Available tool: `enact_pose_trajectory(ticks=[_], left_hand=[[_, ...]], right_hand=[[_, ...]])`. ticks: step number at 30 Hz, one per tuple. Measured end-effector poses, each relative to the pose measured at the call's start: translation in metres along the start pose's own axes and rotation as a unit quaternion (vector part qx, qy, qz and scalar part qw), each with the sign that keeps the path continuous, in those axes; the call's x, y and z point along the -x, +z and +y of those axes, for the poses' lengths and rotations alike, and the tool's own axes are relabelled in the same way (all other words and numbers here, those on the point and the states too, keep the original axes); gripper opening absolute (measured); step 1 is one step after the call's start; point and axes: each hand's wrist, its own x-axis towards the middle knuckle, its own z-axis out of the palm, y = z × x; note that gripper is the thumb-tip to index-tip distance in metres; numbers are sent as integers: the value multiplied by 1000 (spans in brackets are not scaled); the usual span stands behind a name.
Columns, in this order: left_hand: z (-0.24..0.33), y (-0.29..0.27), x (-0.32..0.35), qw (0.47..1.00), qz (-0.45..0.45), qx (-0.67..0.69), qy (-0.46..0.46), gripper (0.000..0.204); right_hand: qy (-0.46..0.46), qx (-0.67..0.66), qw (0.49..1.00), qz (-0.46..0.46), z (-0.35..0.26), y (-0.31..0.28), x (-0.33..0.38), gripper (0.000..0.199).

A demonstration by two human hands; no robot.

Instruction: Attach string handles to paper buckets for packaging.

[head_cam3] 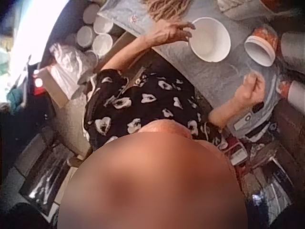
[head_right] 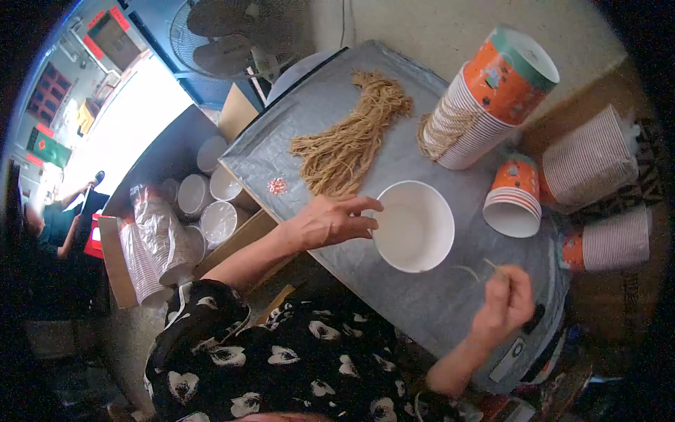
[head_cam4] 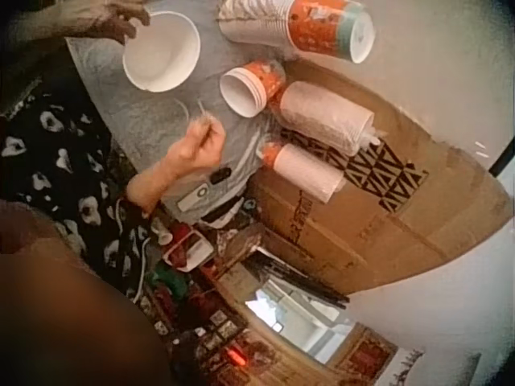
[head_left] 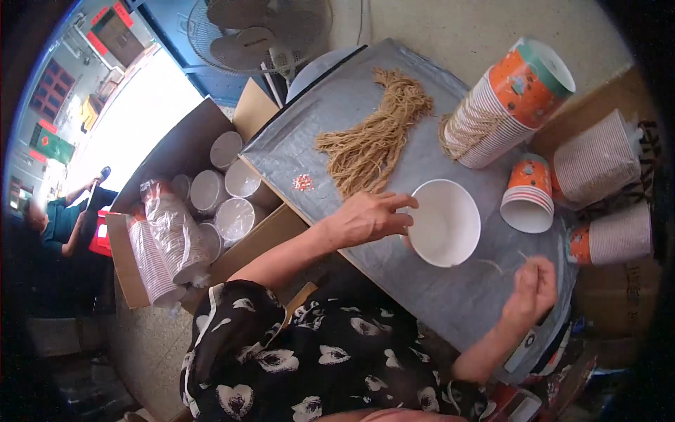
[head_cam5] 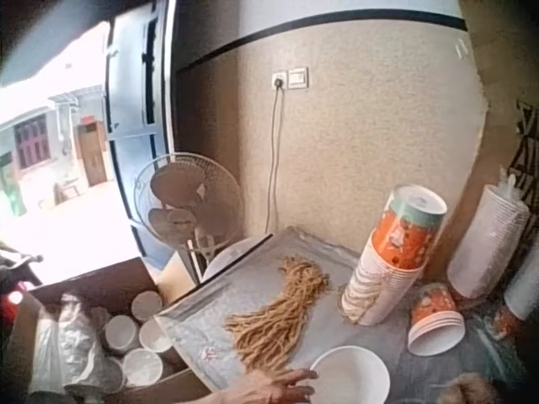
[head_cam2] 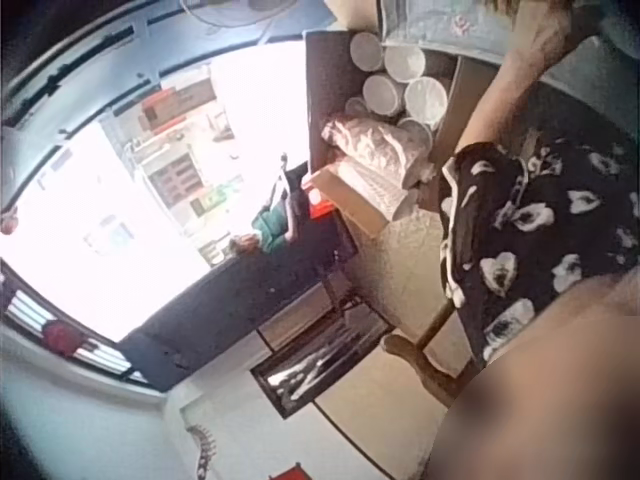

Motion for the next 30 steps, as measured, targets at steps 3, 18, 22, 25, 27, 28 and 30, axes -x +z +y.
enact_pose_trajectory(ticks=[3, 18, 22, 25, 27, 28, 30], left_hand=[[22, 26, -8, 1000, -15, 7, 15, 12], [27, 27, -24, 997, -66, -2, -41, 28], [22, 21, -22, 997, -45, -6, -69, 37], [13, 15, -22, 997, -20, 6, -80, 50], [4, 14, -21, 995, 66, -16, -79, 61], [7, 3, -23, 982, 97, 67, -148, 60], [-1, -6, -17, 927, 212, 155, -267, 47]], right_hand=[[-27, -19, 990, -136, -28, 45, -5, 5], [-32, -99, 992, -73, -28, 19, -16, 12], [-47, -79, 994, -57, -29, 19, -9, 11], [-7, -24, 993, -112, -29, 24, -5, 10], [-1, -22, 989, -148, -30, 34, -1, 9], [-26, -10, 983, -181, -27, 37, -2, 9], [-15, -5, 980, -196, -30, 44, -2, 9]])
